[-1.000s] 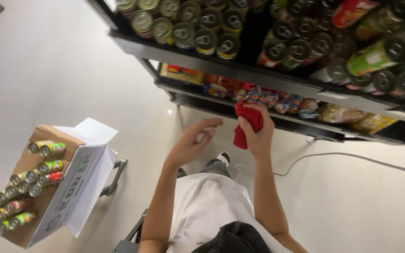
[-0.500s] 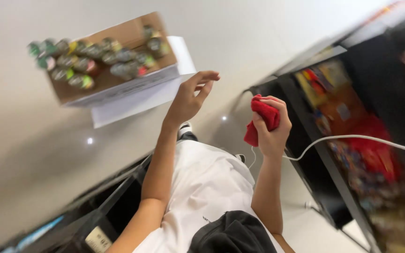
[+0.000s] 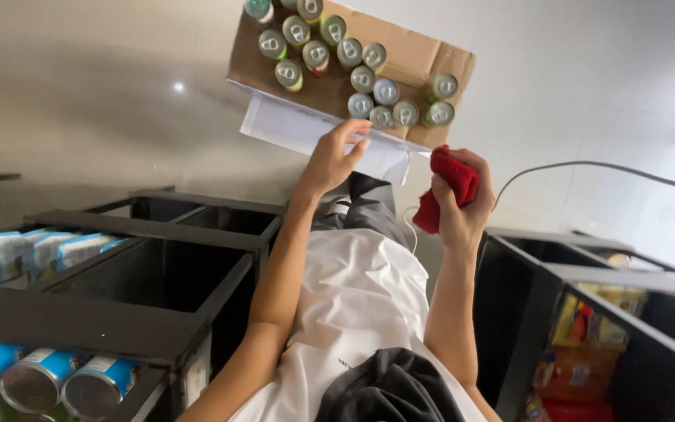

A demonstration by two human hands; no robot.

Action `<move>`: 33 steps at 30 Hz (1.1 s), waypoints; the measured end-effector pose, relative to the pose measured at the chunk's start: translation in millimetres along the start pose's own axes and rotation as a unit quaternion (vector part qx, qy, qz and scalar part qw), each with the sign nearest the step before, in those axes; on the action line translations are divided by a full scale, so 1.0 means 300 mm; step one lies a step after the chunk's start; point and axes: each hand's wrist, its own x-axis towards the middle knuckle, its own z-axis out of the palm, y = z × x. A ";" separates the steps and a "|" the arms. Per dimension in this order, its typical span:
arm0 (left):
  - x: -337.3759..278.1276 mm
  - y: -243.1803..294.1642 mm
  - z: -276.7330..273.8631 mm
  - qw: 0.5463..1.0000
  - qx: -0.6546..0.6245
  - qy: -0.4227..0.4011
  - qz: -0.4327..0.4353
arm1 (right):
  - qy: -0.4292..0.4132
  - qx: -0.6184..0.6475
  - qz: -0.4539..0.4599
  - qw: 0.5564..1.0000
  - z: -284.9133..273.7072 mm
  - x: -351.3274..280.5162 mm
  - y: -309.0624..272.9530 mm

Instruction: Wiping each canned good item with a cloth and organizing them on the grocery store shelf.

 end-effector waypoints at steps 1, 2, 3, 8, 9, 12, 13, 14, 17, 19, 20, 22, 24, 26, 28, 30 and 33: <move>0.028 -0.019 -0.031 1.000 0.001 0.010 -0.005 | -0.011 0.001 0.002 1.000 0.025 0.062 -0.001; 0.056 -0.036 -0.055 0.999 0.024 0.029 0.006 | -0.019 0.026 0.019 0.999 0.044 0.126 -0.003; 0.087 -0.051 -0.076 0.998 0.047 0.049 0.016 | -0.027 0.050 0.037 0.998 0.061 0.193 -0.005; 0.272 -0.038 -0.083 0.977 0.137 0.100 -0.126 | -0.042 0.044 0.017 0.998 0.066 0.473 0.079; 0.314 -0.050 -0.073 0.970 0.152 0.113 -0.152 | -0.049 0.046 0.009 0.998 0.063 0.522 0.097; 0.408 -0.155 0.004 0.955 0.248 0.135 -0.090 | -0.048 0.029 0.049 0.997 0.051 0.633 0.095; 0.438 -0.191 0.041 0.956 0.243 0.131 -0.100 | -0.049 0.023 0.059 0.997 0.042 0.656 0.103; 0.474 -0.229 0.062 0.944 0.277 0.140 -0.109 | -0.030 0.052 0.093 0.994 0.044 0.680 0.115; 0.535 -0.312 0.122 0.928 0.299 0.135 -0.175 | -0.002 0.062 0.121 0.991 0.022 0.695 0.171; 0.559 -0.350 0.135 0.923 0.290 0.118 -0.224 | 0.014 0.045 0.112 0.993 0.020 0.679 0.193; 0.578 -0.362 0.143 0.925 0.266 0.143 -0.230 | 0.026 0.047 0.128 0.990 0.019 0.686 0.191; 0.600 -0.355 0.127 0.926 0.240 0.167 -0.239 | 0.039 0.047 0.147 0.987 0.024 0.687 0.198; 0.598 -0.322 0.075 0.923 0.121 0.130 -0.343 | 0.035 0.055 0.172 0.983 0.038 0.668 0.219; 0.563 -0.373 0.029 0.933 0.100 0.139 -0.318 | 0.029 0.054 0.184 0.981 0.070 0.669 0.202; 0.522 -0.454 -0.013 0.942 0.077 0.153 -0.289 | 0.021 0.052 0.191 0.980 0.094 0.680 0.189; 0.447 -0.569 -0.055 0.954 0.005 0.159 -0.254 | 0.001 0.057 0.189 0.980 0.114 0.679 0.183; 0.412 -0.597 -0.109 0.939 -0.006 0.152 -0.309 | -0.024 0.027 0.181 0.983 0.147 0.684 0.173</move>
